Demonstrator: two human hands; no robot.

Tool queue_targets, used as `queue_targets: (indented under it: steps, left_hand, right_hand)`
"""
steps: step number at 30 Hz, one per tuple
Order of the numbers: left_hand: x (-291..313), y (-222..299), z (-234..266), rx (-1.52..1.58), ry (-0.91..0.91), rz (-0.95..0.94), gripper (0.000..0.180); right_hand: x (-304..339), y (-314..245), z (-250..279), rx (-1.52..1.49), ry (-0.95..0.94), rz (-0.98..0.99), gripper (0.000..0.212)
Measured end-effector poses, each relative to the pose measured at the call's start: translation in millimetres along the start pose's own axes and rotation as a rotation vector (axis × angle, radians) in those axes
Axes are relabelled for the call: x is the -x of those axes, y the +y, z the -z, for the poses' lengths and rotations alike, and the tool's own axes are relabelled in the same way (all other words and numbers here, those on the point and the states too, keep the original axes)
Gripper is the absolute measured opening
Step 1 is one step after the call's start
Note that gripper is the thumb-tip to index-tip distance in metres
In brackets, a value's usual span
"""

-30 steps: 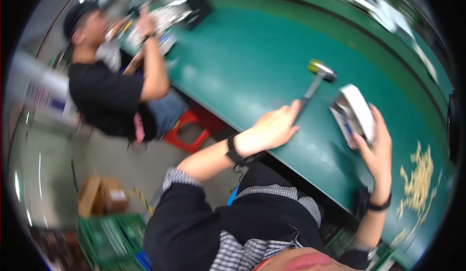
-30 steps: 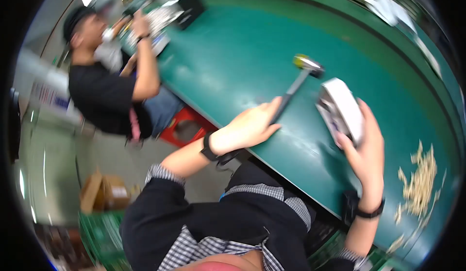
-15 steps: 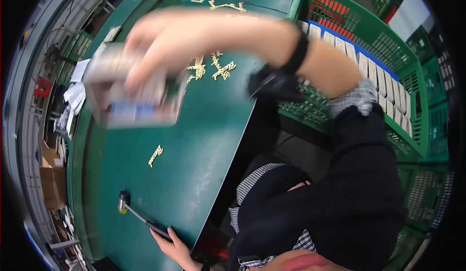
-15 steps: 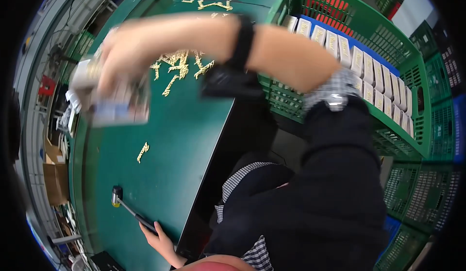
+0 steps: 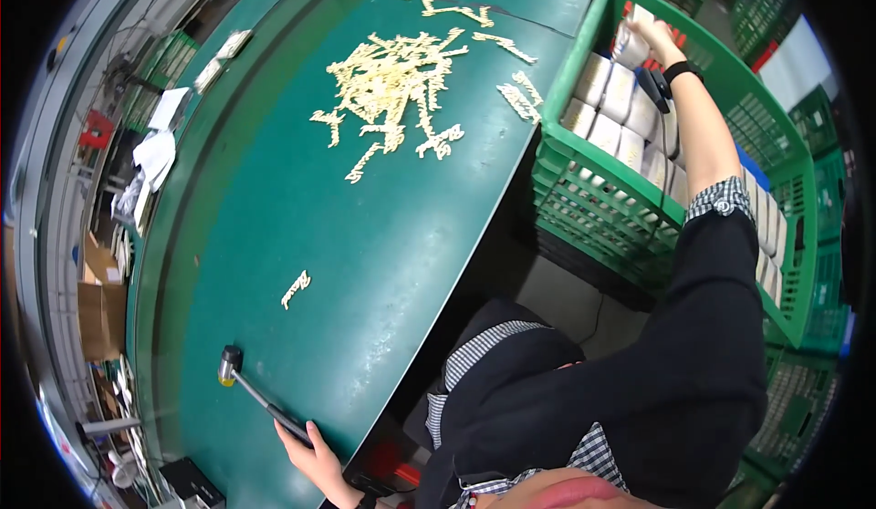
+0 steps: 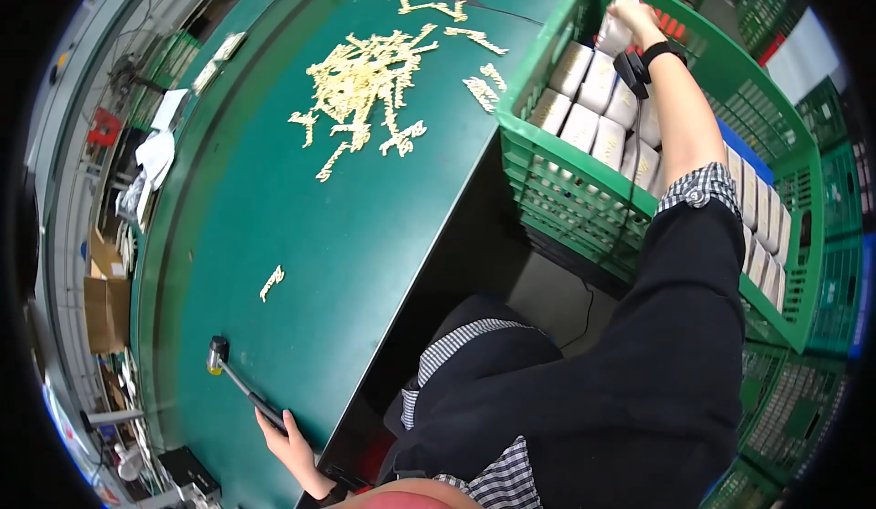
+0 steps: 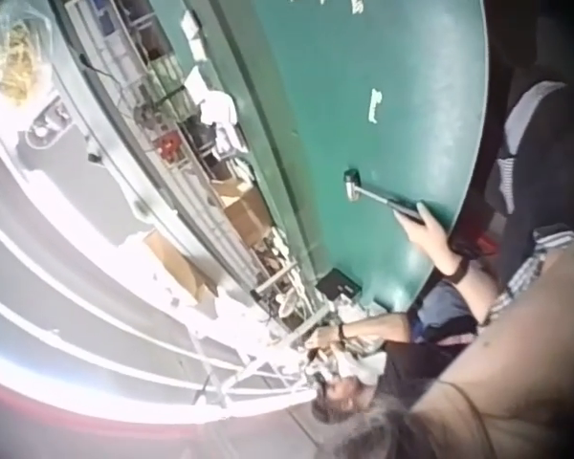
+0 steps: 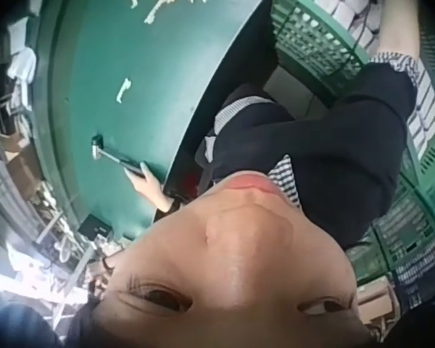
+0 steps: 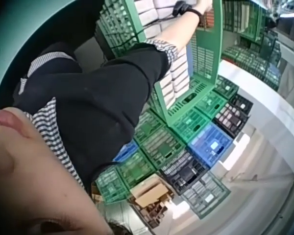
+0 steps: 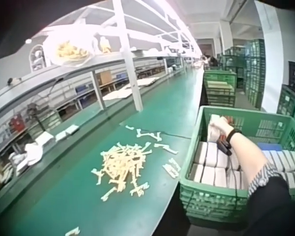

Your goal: The person picks up a gold-colored logo and places it onto a white plastic housing, then taps it into place with a mallet. After finishing, the person places the housing into a green plastic crate and repeats the process.

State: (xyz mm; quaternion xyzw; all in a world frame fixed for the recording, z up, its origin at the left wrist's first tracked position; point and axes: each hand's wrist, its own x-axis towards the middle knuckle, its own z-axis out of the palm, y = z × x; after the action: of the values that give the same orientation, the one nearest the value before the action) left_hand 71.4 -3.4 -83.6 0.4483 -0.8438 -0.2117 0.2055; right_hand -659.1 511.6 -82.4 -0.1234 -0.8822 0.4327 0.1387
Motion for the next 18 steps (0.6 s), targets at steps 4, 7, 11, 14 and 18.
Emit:
queue_targets:
  steps: [4,7,11,14,18]
  left_hand:
    - [8.2,9.3,6.7,-0.045,0.048,0.003,0.054]
    - [3.2,14.7,0.2,0.004,0.014,0.03,0.054]
    - [6.9,20.9,3.6,-0.008,0.028,0.056,0.055]
    - [1.9,19.1,-1.3,-0.012,0.02,0.046,0.055]
    - [5.1,-4.3,1.1,0.055,0.058,-0.042,0.057]
  right_hand:
    - [14.6,-1.9,-53.4,0.234,-0.06,0.007,0.05]
    - [-16.3,24.6,-48.0,0.222,-0.089,-0.041,0.045]
    - [-19.2,35.6,-68.4,0.138,-0.241,-0.147,0.04]
    - [-35.9,48.5,-69.2,-0.229,-0.364,-0.291,0.036]
    - [-92.2,1.5,-28.1,0.181,0.141,0.201,0.041]
